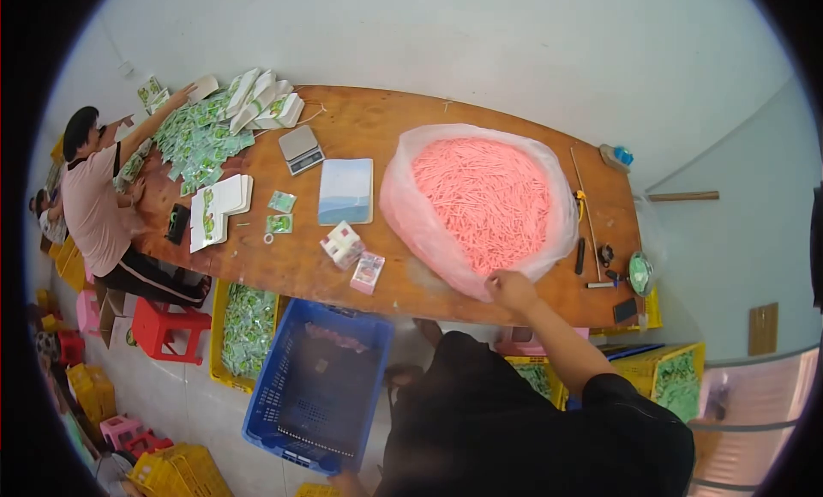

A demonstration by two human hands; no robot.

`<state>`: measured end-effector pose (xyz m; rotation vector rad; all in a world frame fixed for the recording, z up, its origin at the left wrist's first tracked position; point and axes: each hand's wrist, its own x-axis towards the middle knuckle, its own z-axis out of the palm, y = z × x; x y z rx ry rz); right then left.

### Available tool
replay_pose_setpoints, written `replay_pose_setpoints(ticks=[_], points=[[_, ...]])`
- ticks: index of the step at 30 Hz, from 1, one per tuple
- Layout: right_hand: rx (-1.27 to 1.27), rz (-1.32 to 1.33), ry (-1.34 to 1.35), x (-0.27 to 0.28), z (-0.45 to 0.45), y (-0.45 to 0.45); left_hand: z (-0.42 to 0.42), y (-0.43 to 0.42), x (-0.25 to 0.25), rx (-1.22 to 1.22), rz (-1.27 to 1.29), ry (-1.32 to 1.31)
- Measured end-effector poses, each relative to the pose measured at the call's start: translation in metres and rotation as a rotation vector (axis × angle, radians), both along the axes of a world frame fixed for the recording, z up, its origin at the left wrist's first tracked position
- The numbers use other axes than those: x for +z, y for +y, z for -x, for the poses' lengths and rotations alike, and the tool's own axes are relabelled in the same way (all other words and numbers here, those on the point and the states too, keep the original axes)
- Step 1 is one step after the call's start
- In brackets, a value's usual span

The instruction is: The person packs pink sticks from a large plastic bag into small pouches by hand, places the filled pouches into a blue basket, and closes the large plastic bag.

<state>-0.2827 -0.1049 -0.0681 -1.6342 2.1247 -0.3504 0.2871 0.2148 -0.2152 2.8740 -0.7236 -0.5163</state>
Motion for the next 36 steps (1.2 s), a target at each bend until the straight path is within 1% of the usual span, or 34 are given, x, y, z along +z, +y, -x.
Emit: replay_pose_setpoints(ticks=[2,4,6,7,8,9,10,11,12,13,14,15,16,17,18,20,23,24,25,26,28,30,31,33,35,36], points=[[-0.117,0.005,0.039,0.004,0.043,-0.011,0.003,-0.01,0.012,-0.006,0.023,-0.049],[-0.195,0.011,0.075,-0.012,0.085,-0.027,0.012,-0.022,0.023,-0.004,0.039,-0.103],[-0.278,0.0,0.127,-0.033,0.124,-0.044,0.017,-0.032,0.015,-0.029,0.072,-0.121],[-0.336,-0.012,0.127,-0.039,0.137,-0.05,0.015,-0.035,-0.005,-0.03,0.091,-0.117],[-0.39,-0.029,0.126,-0.046,0.149,-0.057,0.019,-0.038,-0.027,-0.125,0.198,-0.14],[-0.439,-0.049,0.125,-0.054,0.16,-0.066,0.031,-0.05,-0.038,-0.218,0.3,-0.163],[-0.43,-0.064,0.108,-0.062,0.171,-0.075,0.043,-0.057,-0.038,-0.306,0.39,-0.186],[-0.418,-0.087,0.088,-0.074,0.178,-0.08,0.077,-0.086,0.002,-0.379,0.342,-0.092],[-0.412,-0.097,0.071,-0.084,0.186,-0.087,0.126,-0.141,0.051,-0.452,0.307,0.008],[-0.378,-0.131,0.058,-0.091,0.193,-0.094,0.169,-0.185,0.082,-0.48,0.368,0.183],[-0.345,-0.17,0.049,-0.096,0.195,-0.097,0.209,-0.222,0.109,-0.504,0.424,0.362],[-0.309,-0.207,0.039,-0.101,0.197,-0.1,0.252,-0.251,0.125,-0.587,0.457,0.469],[-0.288,-0.152,0.003,-0.101,0.201,-0.104,0.294,-0.278,0.142,-0.67,0.49,0.575],[-0.268,-0.098,-0.035,-0.097,0.205,-0.105,0.343,-0.314,0.184,-0.918,0.391,0.608],[-0.254,-0.046,-0.073,-0.098,0.207,-0.103,0.385,-0.338,0.214,-1.169,0.28,0.639],[-0.213,-0.017,-0.149,-0.103,0.223,-0.101,0.445,-0.339,0.181,-1.472,0.374,0.775],[-0.246,0.059,-0.193,-0.046,0.231,-0.078,0.511,-0.338,0.163,-1.711,-0.017,1.056],[-0.265,0.108,-0.22,-0.03,0.237,-0.066,0.518,-0.334,0.139,-1.818,0.049,0.957],[-0.273,0.157,-0.252,-0.025,0.242,-0.053,0.506,-0.329,0.101,-1.91,0.12,0.85],[-0.402,0.199,-0.235,-0.027,0.253,-0.033,0.488,-0.325,0.079,-1.992,0.196,0.731],[-0.658,0.291,-0.2,-0.043,0.29,0.017,0.443,-0.329,0.072,-1.932,-0.217,0.514],[-0.696,0.12,0.081,-0.101,0.349,0.082,0.349,-0.303,0.022,-1.681,-0.33,0.41],[-0.751,0.085,0.081,-0.118,0.369,0.098,0.328,-0.3,0.039,-1.565,-0.292,0.392],[-0.853,-0.002,0.064,-0.142,0.389,0.121,0.26,-0.28,0.029,-1.249,-0.186,0.311],[-0.941,-0.056,0.053,-0.154,0.393,0.103,0.213,-0.277,0.032,-1.164,-0.242,0.136],[-0.981,-0.075,0.05,-0.157,0.396,0.092,0.207,-0.282,0.035,-1.117,-0.257,0.051]])
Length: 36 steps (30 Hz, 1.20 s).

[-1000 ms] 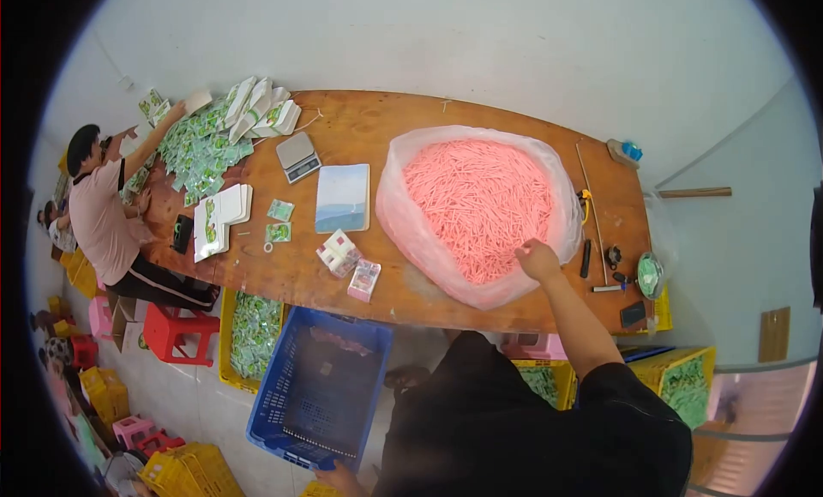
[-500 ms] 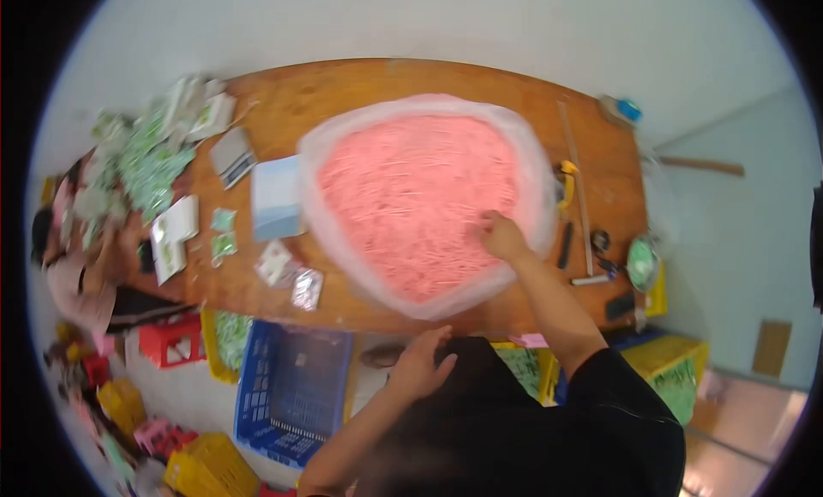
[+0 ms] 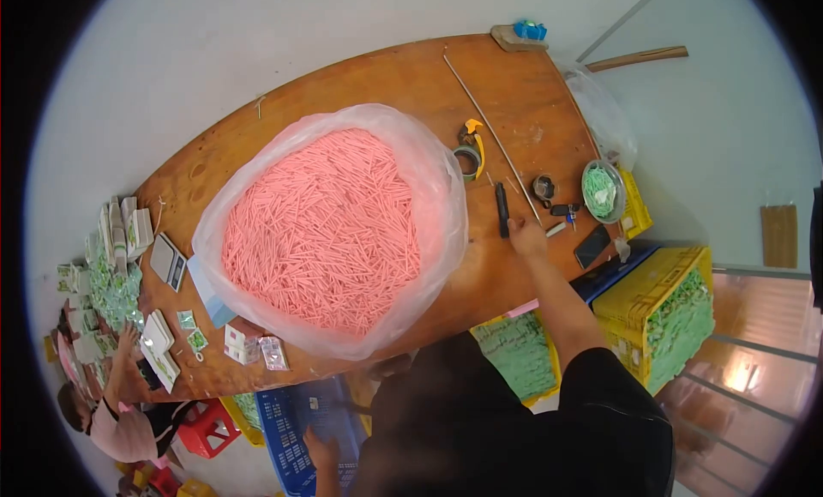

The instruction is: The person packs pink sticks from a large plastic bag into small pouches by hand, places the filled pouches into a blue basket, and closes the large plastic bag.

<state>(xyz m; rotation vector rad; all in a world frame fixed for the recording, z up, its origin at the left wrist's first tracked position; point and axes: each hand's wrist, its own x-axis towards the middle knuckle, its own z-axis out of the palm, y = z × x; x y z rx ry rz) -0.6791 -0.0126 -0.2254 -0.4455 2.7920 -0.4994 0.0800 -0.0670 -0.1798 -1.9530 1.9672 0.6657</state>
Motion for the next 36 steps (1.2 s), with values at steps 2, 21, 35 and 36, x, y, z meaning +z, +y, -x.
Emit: replay_pose_setpoints(ticks=[2,21,35,36], points=[[0.003,-0.137,-0.032,-0.016,0.005,-0.011,-0.006,-0.002,0.0,-0.043,0.002,0.0],[1.11,0.299,-0.601,0.177,-0.25,-0.058,0.008,0.07,0.005,0.634,-0.136,0.2],[1.647,-0.484,-0.348,0.135,-0.372,-0.082,-0.063,0.275,-0.032,1.009,-0.182,0.256],[1.743,-0.44,-0.276,0.136,-0.382,-0.084,-0.072,0.282,-0.035,1.066,-0.171,0.264]])
